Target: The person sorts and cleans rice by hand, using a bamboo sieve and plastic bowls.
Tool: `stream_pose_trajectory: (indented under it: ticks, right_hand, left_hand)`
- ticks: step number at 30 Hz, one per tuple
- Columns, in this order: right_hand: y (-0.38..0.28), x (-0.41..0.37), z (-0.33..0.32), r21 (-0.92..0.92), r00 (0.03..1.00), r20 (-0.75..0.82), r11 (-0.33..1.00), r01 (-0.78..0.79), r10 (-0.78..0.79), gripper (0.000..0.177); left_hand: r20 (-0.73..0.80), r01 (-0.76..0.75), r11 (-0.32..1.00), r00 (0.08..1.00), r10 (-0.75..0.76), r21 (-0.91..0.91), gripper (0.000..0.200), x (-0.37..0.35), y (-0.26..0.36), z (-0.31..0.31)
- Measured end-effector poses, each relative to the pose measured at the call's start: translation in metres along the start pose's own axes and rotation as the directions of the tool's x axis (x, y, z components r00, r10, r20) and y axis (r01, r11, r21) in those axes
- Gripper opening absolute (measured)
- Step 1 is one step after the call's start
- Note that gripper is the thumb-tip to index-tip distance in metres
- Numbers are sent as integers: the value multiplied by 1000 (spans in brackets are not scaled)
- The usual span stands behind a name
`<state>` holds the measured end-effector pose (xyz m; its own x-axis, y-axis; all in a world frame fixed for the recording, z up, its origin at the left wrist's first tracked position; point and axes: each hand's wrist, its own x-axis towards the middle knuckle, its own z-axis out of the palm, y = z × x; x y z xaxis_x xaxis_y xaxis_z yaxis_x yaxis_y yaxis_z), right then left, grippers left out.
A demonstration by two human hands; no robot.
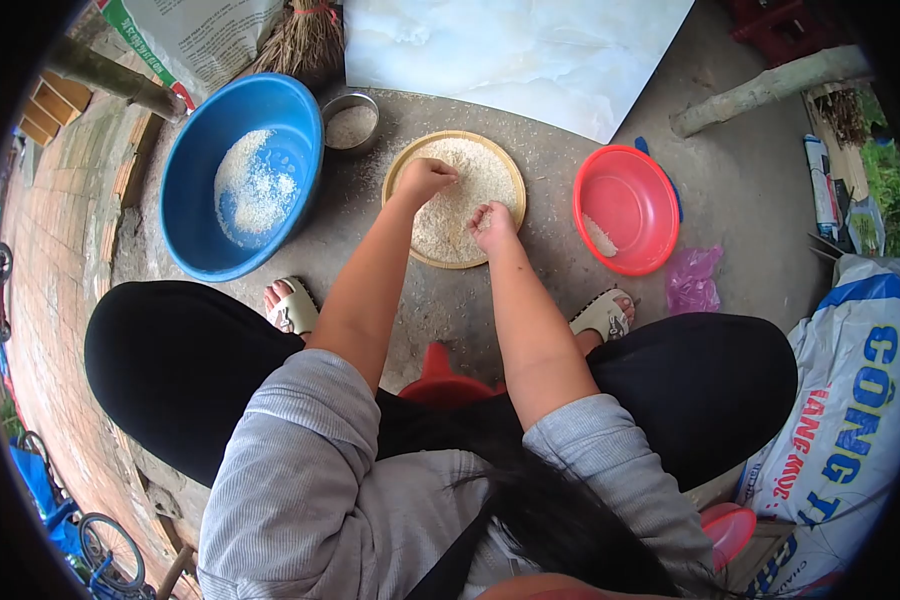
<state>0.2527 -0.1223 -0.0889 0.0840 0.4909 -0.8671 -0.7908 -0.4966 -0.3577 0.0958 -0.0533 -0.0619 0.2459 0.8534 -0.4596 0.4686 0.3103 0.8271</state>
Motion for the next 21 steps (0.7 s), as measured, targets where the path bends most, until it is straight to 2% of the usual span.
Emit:
stream_pose_trajectory:
  ticks: [1, 2, 3, 4, 5, 7, 8, 9, 11, 12, 13, 14, 15, 16, 17, 18, 19, 20, 21]
  right_hand:
    - [0, 1, 0, -3, 1000, -10, 1000, 5, -5, 17]
    - [1, 3, 0, -6, 1000, -21, 1000, 11, -11, 16]
    - [1, 4, 0, -5, 1000, -23, 1000, 12, -12, 16]
    - [2, 5, 0, -40, 1000, -11, 999, 25, -25, 15]
    - [3, 6, 0, -75, 999, 1, 996, 37, -37, 14]
    - [6, 9, 0, -72, 1000, 11, 997, 17, -16, 14]
    - [6, 11, 0, -70, 1000, 23, 998, -2, 4, 14]
    - [4, 9, 1, -72, 1000, 21, 997, 2, 0, 14]
    - [4, 2, 1, -126, 999, 16, 991, 41, -39, 16]
    - [5, 4, 0, -127, 999, 15, 991, 39, -38, 16]
    - [6, 7, -1, -100, 999, 31, 994, 38, -35, 16]
    - [6, 10, -2, -72, 998, 48, 997, 37, -34, 17]
    - [6, 8, -2, -70, 998, 50, 997, 37, -33, 17]
    - [4, 5, -1, -8, 996, 83, 1000, 20, -19, 17]
    - [3, 2, 0, 53, 993, 117, 999, 1, -7, 16]
    - [2, 1, 2, 55, 993, 122, 998, -1, -6, 16]
    - [1, 0, 3, 141, 985, 172, 990, -10, -15, 17]
    - [1, 0, 4, 226, 975, 219, 974, -22, -29, 18]
    - [1, -3, 6, 231, 975, 219, 973, -23, -29, 18]
  left_hand:
    - [1, 1, 1000, 1000, -1, 2, 29, -6, 9, 0]
    - [-143, -185, 921, 959, 246, 342, 36, -13, 18, 8]
    - [-187, -276, 702, 841, 507, 657, 44, -16, 24, 16]
    - [-142, -335, 742, 856, 497, 581, 49, -6, 14, 27]
    - [-140, -335, 743, 857, 496, 579, 49, -1, 1, 41]
    - [-18, -393, 604, 828, 560, 693, 45, -6, -13, 60]
    - [-70, -418, 706, 833, 549, 572, 43, -13, -15, 62]
    - [-71, -420, 707, 831, 552, 569, 43, -11, -18, 61]
    - [-149, -273, 852, 917, 371, 446, 38, -12, -27, 53]
    - [-221, -162, 940, 947, 233, 299, 24, -12, -21, 46]
    - [-221, -160, 940, 947, 232, 301, 24, -3, -21, 39]
    - [-144, -99, 978, 987, 72, -186, 19, 7, -21, 28]
    - [2, 29, 784, 999, -35, -620, 15, 12, -21, 23]
    - [78, 22, 787, 996, 34, -617, 18, 7, -4, 15]
    - [75, 19, 788, 997, 35, -615, 18, 1, 14, 8]
    - [286, 32, 898, 952, 106, -440, 24, -5, 32, 1]
    - [495, 0, 969, 860, 126, -246, 30, -10, 48, -4]
    - [483, -209, 972, 866, 131, 111, 39, -12, 62, -6]
    - [486, -209, 971, 865, 128, 115, 39, -5, 55, -9]
